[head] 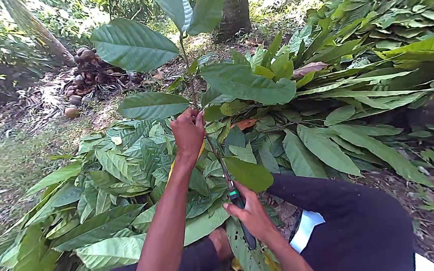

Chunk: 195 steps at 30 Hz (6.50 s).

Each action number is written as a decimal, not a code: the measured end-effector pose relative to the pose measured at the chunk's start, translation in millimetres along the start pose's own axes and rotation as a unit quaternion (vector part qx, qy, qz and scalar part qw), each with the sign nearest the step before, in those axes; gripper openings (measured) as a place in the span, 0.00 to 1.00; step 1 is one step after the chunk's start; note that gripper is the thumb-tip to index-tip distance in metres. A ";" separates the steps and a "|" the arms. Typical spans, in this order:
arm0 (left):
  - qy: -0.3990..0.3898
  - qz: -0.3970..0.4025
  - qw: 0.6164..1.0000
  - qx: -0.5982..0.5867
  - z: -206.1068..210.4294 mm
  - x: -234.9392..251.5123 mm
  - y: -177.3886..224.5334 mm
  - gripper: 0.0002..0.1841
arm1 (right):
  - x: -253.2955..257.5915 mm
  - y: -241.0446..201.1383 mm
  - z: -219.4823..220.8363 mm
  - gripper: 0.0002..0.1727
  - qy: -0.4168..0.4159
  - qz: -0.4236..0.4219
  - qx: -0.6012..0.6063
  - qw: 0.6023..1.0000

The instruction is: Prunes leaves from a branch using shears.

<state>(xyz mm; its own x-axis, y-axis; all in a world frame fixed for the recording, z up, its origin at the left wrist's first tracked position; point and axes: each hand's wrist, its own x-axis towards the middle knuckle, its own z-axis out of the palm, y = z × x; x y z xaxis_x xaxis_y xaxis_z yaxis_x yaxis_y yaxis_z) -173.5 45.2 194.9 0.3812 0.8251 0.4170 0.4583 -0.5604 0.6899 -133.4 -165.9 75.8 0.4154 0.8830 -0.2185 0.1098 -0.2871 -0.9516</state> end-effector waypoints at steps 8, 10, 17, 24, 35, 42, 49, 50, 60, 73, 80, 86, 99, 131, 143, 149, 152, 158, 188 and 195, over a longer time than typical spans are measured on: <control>-0.014 0.044 0.999 -0.003 1.4 -9.9 -5.0 0.12 | -1.8 9.9 -2.0 0.43 0.001 0.002 0.006 1.000; -0.019 0.050 0.999 -0.004 1.7 -10.4 -4.5 0.12 | -1.5 13.5 -5.5 0.41 -0.016 -0.005 0.030 0.999; -0.012 0.024 1.000 0.009 11.1 1.3 0.0 0.12 | 0.8 20.7 -12.4 0.40 -0.039 -0.019 0.059 0.997; -0.022 0.037 0.999 0.027 12.0 1.4 -0.9 0.12 | 0.3 21.4 -9.6 0.36 0.002 -0.020 0.039 0.999; -0.016 0.052 0.998 0.007 -0.5 -10.6 -16.6 0.12 | -23.8 19.2 -0.8 0.43 -0.030 -0.013 -0.033 0.999; -0.001 0.039 0.999 0.006 1.2 -11.8 -13.6 0.12 | 7.9 5.3 14.3 0.41 -0.031 0.005 0.038 0.999; 0.007 0.044 0.998 0.035 2.3 -14.1 -15.8 0.13 | 16.9 -0.4 14.6 0.38 -0.031 0.001 0.045 0.999; 0.011 0.046 0.998 0.039 2.6 -14.2 -16.0 0.13 | 17.6 0.4 14.5 0.38 -0.028 0.002 0.044 0.999; 0.023 0.040 0.999 0.026 2.4 -14.3 -24.6 0.12 | 3.9 5.6 11.5 0.34 -0.010 -0.051 0.039 0.998; -0.027 0.005 0.994 -0.107 17.9 -37.2 -32.0 0.07 | 32.3 -0.2 -31.0 0.35 -0.143 -0.127 0.285 0.939; -0.023 0.019 0.996 -0.080 59.5 -77.6 -54.0 0.20 | 31.7 -20.0 -23.5 0.34 -0.078 -0.011 0.312 0.947; 0.095 0.083 0.988 -0.086 80.7 -107.6 -92.2 0.25 | 50.2 22.3 -18.1 0.28 -0.146 -0.037 0.356 0.922; -0.084 0.008 0.974 -0.211 62.5 -141.2 -116.7 0.13 | 51.2 32.5 -4.7 0.30 -0.169 -0.053 0.327 0.928; 0.042 -0.246 0.806 -0.537 55.5 -145.1 -121.4 0.18 | -15.9 38.2 8.6 0.45 -0.151 0.123 0.700 0.687; 0.056 -0.148 0.802 -0.576 57.9 -151.0 -115.6 0.19 | -14.6 -20.5 28.0 0.36 -0.281 0.033 0.238 0.929; 0.049 -0.081 0.826 -0.555 56.8 -155.8 -125.8 0.14 | -1.7 -34.5 19.7 0.31 -0.294 0.106 0.223 0.924; 0.044 -0.067 0.839 -0.538 55.9 -158.0 -129.1 0.11 | 1.3 -36.9 19.1 0.29 -0.298 0.126 0.227 0.919; 0.045 -0.064 0.849 -0.523 53.0 -160.2 -131.4 0.13 | 5.2 -43.2 20.0 0.26 -0.292 0.125 0.218 0.923; 0.056 -0.075 0.855 -0.510 50.5 -167.8 -118.0 0.17 | 12.1 -40.8 16.6 0.27 -0.261 0.049 0.215 0.940; 0.065 -0.087 0.857 -0.504 49.7 -169.3 -113.4 0.18 | 17.0 -38.2 14.9 0.28 -0.227 0.029 0.179 0.957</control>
<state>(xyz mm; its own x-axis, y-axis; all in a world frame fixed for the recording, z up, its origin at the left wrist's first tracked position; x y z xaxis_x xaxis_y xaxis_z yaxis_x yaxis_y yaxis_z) -250.2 -34.5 16.7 0.2551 0.9277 0.2727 -0.4525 -0.1348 0.8815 -143.9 -134.3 105.3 -0.0333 0.9631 -0.2669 -0.2512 -0.2666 -0.9305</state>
